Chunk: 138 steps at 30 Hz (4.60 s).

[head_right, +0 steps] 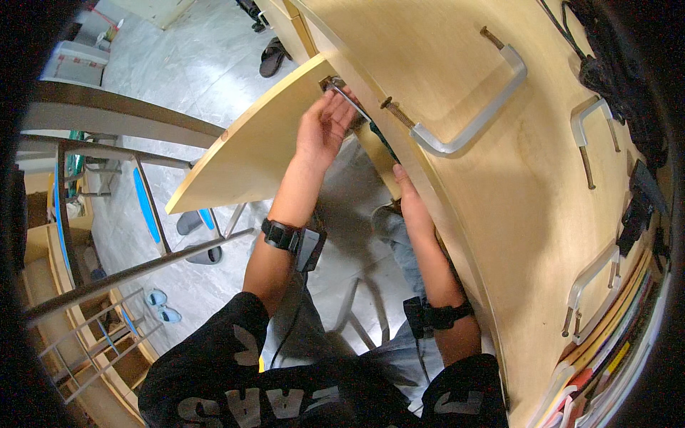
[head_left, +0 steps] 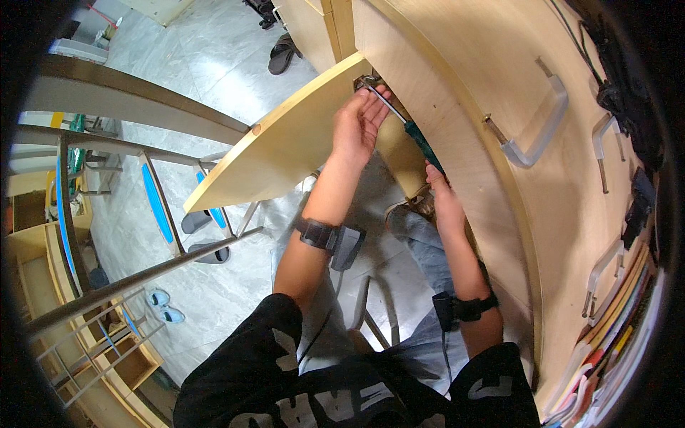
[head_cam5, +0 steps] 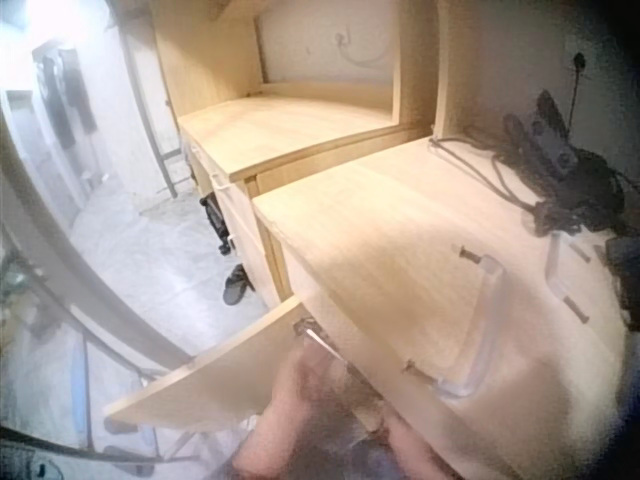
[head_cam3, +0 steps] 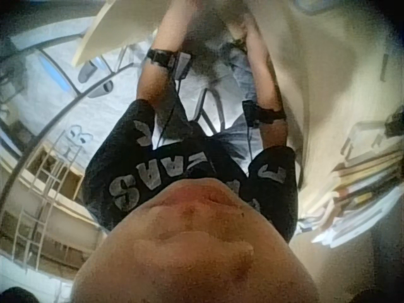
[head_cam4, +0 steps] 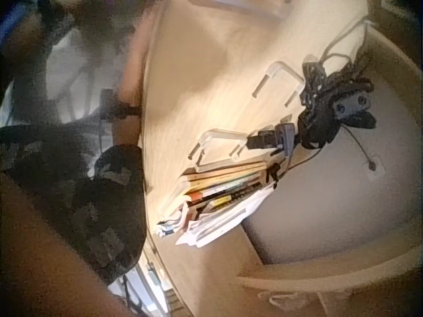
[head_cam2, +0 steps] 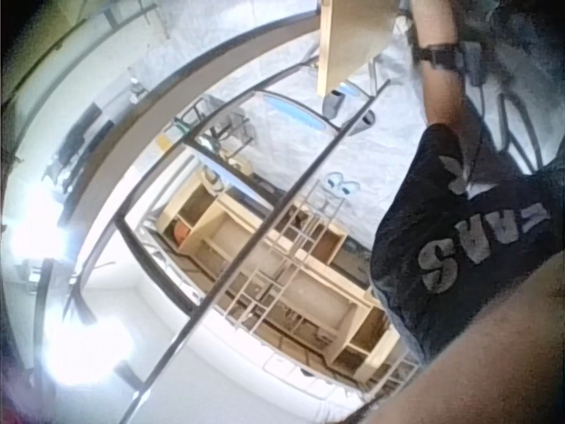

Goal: The person uses a screwdriver to tighten screws on a wooden cabinet door. They then attach a metal handle to the door using an Allen key and tighten it with the screwdriver.

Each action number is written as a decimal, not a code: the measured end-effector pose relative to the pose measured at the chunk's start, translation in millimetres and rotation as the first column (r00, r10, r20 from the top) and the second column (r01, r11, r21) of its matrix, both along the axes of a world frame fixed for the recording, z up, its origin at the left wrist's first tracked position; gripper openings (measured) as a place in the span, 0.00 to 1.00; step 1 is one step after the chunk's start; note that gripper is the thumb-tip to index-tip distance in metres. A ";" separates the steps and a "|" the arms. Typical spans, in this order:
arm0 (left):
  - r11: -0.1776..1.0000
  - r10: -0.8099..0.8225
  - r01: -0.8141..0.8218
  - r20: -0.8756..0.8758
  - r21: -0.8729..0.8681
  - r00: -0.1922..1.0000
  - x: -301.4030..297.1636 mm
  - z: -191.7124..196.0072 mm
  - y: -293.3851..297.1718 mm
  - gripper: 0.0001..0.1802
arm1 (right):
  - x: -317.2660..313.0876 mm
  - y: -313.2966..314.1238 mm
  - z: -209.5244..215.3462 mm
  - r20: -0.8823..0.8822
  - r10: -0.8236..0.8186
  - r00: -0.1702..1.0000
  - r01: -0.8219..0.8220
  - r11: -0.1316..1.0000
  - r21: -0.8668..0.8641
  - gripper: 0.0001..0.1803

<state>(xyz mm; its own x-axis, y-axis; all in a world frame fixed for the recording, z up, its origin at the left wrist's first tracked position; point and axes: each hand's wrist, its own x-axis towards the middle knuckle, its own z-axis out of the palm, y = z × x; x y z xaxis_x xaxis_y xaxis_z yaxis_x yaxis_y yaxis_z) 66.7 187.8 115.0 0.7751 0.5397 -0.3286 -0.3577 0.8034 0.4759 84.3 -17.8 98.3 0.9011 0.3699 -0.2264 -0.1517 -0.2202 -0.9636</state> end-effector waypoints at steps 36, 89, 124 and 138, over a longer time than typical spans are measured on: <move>0.997 0.072 -0.071 -0.106 0.020 0.992 -14.6 -29.0 13.6 0.10 | -4.4 -5.7 -23.8 -0.406 -0.154 0.901 0.306 0.888 0.344 0.24; 0.999 0.000 0.002 -0.033 0.043 0.999 9.6 -53.5 15.0 0.12 | 4.3 23.8 -4.4 -0.718 0.125 0.685 0.314 0.838 0.446 0.12; 0.885 -0.354 0.436 -0.372 0.165 0.858 -18.3 -28.9 -28.2 0.15 | 15.9 27.2 -10.9 -0.756 0.355 0.550 0.357 0.719 0.597 0.15; 0.881 -0.314 0.422 -0.404 0.215 0.859 -18.5 -30.0 -30.4 0.13 | 21.0 28.9 -12.0 -0.738 0.469 0.486 0.353 0.667 0.656 0.15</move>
